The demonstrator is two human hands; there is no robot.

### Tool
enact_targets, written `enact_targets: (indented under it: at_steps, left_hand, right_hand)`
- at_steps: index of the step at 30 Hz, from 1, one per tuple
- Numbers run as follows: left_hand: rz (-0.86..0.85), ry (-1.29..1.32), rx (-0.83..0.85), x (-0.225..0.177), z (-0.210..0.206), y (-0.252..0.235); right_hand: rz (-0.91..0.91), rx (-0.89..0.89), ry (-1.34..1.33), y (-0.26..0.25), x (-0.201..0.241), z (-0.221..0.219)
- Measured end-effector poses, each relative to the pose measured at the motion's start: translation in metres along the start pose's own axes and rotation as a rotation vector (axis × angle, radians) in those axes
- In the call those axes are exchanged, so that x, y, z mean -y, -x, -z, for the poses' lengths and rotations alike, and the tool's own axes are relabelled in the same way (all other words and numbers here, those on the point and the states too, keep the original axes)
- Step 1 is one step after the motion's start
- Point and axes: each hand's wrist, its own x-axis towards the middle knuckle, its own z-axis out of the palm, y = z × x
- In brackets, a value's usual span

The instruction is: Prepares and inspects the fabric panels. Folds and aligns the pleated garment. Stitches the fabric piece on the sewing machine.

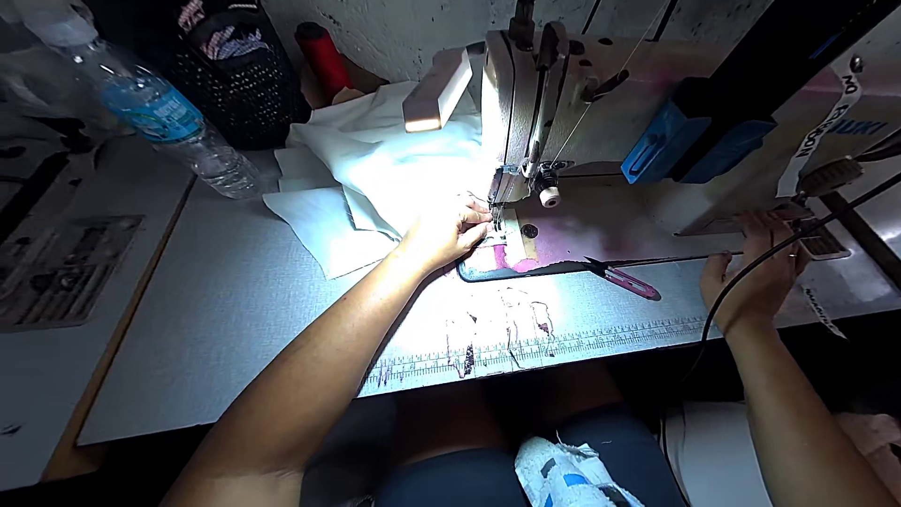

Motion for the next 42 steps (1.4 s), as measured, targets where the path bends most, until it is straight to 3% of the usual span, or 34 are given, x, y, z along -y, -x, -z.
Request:
enact_targets:
  at_steps: [8,12,18,22,27,31,34,38,42]
  left_hand:
    - [-0.011,-0.058,-0.021,0.002,0.003,-0.007]
    - [-0.022,-0.093,-0.006,0.002,0.007,-0.013]
    - [0.068,-0.181,0.079,0.001,0.016,-0.028]
    - [0.137,-0.226,0.096,0.006,0.017,-0.034]
    - [0.233,-0.238,0.054,0.012,0.012,-0.035]
    - [0.404,-0.317,0.062,0.019,0.017,-0.026]
    - [0.536,-0.339,0.093,0.010,0.023,-0.026]
    - [0.520,-0.334,0.217,0.007,0.028,-0.025]
    - [0.384,-0.335,0.086,0.012,0.031,-0.018]
  right_hand:
    - [-0.146,0.034,0.023,0.012,0.004,0.021]
    - [-0.169,-0.064,-0.032,0.027,0.010,0.049]
    - [0.085,-0.273,-0.101,0.044,0.057,0.082]
    - [0.217,-0.063,-0.240,0.053,0.105,0.070]
    - [0.137,0.332,-0.272,0.045,0.113,0.020]
    - [0.237,0.271,-0.192,0.042,0.109,0.017]
    - [0.202,0.255,-0.193,0.041,0.109,0.022]
    - [0.050,0.301,-0.271,0.036,0.133,0.039]
    - [0.023,0.444,-0.363,0.035,0.174,0.043]
